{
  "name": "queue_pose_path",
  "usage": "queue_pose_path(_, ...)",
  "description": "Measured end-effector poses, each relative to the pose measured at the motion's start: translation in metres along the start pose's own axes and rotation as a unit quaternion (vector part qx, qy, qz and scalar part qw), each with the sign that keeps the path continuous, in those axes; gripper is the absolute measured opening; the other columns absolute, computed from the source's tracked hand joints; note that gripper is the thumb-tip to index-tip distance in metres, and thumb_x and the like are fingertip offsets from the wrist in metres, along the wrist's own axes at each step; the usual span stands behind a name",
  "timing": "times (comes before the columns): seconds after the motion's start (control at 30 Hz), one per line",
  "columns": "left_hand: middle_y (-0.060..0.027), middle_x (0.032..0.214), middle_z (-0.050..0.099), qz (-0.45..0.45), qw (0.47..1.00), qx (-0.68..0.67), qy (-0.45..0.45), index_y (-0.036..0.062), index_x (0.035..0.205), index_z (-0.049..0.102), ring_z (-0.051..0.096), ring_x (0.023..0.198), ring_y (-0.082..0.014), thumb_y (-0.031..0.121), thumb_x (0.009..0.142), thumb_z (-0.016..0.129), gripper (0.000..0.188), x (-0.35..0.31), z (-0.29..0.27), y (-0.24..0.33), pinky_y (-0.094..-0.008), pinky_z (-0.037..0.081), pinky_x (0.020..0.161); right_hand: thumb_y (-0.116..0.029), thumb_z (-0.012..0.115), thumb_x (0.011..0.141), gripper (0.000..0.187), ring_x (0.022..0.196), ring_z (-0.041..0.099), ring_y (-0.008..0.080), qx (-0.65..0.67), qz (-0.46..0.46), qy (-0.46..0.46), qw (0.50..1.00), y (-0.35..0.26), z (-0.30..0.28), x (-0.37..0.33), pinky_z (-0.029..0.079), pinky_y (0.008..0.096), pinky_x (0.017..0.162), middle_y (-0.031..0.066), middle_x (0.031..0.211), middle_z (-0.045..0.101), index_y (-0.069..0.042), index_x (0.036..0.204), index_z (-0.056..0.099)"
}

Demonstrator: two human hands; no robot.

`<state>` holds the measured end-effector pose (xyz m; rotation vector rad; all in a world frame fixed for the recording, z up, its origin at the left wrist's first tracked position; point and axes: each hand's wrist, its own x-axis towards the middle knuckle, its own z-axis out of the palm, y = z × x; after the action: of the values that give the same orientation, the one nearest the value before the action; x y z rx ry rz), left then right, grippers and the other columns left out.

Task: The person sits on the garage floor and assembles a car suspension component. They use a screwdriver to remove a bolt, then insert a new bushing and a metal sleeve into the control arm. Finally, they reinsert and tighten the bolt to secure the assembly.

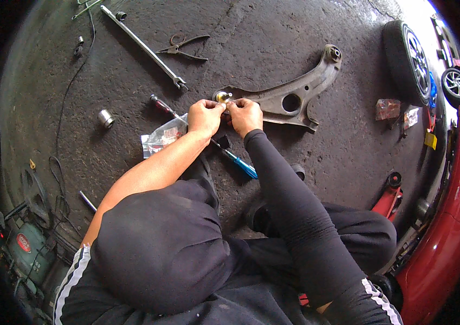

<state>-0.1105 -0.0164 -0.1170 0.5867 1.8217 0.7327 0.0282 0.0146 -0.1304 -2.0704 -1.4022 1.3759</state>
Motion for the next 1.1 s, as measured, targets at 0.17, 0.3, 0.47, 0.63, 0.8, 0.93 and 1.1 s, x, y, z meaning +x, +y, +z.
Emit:
queue_pose_path(0.17, -0.0076, 0.101, 0.08, -0.005, 0.999, -0.041, -0.015, -0.0014, 0.109, 0.075, 0.076, 0.088, -0.0141, 0.013, 0.103, 0.084, 0.017, 0.003, -0.002, -0.007, -0.0294, 0.062, 0.08, -0.027, 0.079, 0.104, 0.034, 0.079, 0.082, 0.019, 0.057, 0.034, -0.022, 0.998, -0.005, -0.001, -0.006, 0.064, 0.0361, 0.075, 0.0141, 0.096, 0.085, 0.004, 0.119, 0.083)
queue_pose_path(0.3, -0.0084, 0.101, 0.082, 0.001, 0.999, -0.046, -0.017, -0.0007, 0.108, 0.078, 0.077, 0.09, -0.0155, 0.018, 0.102, 0.086, 0.021, 0.009, -0.001, -0.014, -0.0323, 0.062, 0.082, -0.031, 0.079, 0.102, 0.038, 0.087, 0.085, 0.0281, 0.041, 0.051, -0.014, 0.998, -0.005, 0.001, -0.008, 0.064, 0.0417, 0.087, 0.0207, 0.098, 0.086, 0.003, 0.119, 0.084)
queue_pose_path(0.47, -0.0082, 0.102, 0.082, 0.008, 0.999, -0.039, -0.014, -0.0011, 0.109, 0.078, 0.077, 0.089, -0.0154, 0.018, 0.102, 0.085, 0.021, 0.009, -0.001, -0.017, -0.0322, 0.063, 0.083, -0.028, 0.078, 0.103, 0.036, 0.081, 0.082, 0.0244, 0.066, 0.048, -0.008, 0.997, -0.002, 0.007, -0.007, 0.064, 0.0393, 0.08, 0.0184, 0.096, 0.084, 0.004, 0.118, 0.082)
queue_pose_path(0.63, -0.0067, 0.101, 0.079, -0.001, 0.998, -0.055, -0.018, -0.0018, 0.109, 0.076, 0.075, 0.086, -0.0132, 0.012, 0.104, 0.083, 0.017, 0.006, -0.003, -0.013, -0.0291, 0.061, 0.079, -0.026, 0.08, 0.102, 0.035, 0.076, 0.083, 0.022, 0.13, 0.087, -0.013, 0.988, -0.002, 0.01, -0.009, 0.065, 0.0385, 0.073, 0.0186, 0.097, 0.085, 0.005, 0.118, 0.082)
queue_pose_path(0.8, -0.0058, 0.1, 0.08, 0.016, 0.999, -0.032, -0.027, -0.0012, 0.109, 0.078, 0.074, 0.087, -0.0127, 0.014, 0.105, 0.082, 0.016, 0.006, -0.005, -0.012, -0.0294, 0.061, 0.079, -0.02, 0.077, 0.105, 0.03, 0.073, 0.073, 0.0154, 0.219, 0.099, -0.036, 0.97, -0.007, 0.007, -0.015, 0.062, 0.033, 0.063, 0.0107, 0.094, 0.078, 0.006, 0.119, 0.076)
queue_pose_path(0.93, -0.0059, 0.101, 0.081, 0.006, 0.998, -0.036, -0.048, -0.0012, 0.112, 0.08, 0.073, 0.089, -0.0116, 0.016, 0.105, 0.082, 0.019, 0.003, -0.009, -0.011, -0.0291, 0.059, 0.081, -0.022, 0.079, 0.106, 0.031, 0.073, 0.073, 0.0148, 0.212, 0.094, -0.027, 0.972, -0.008, 0.003, -0.016, 0.062, 0.0323, 0.064, 0.0103, 0.097, 0.078, 0.005, 0.121, 0.076)
queue_pose_path(1.1, -0.0059, 0.102, 0.081, 0.038, 0.998, 0.039, -0.043, -0.0013, 0.115, 0.08, 0.073, 0.092, -0.0124, 0.016, 0.107, 0.081, 0.02, -0.001, -0.014, -0.007, -0.0299, 0.058, 0.084, -0.024, 0.082, 0.105, 0.033, 0.073, 0.073, 0.0142, 0.168, 0.077, -0.028, 0.982, -0.004, -0.002, -0.014, 0.061, 0.0311, 0.063, 0.0094, 0.1, 0.08, 0.003, 0.123, 0.077)
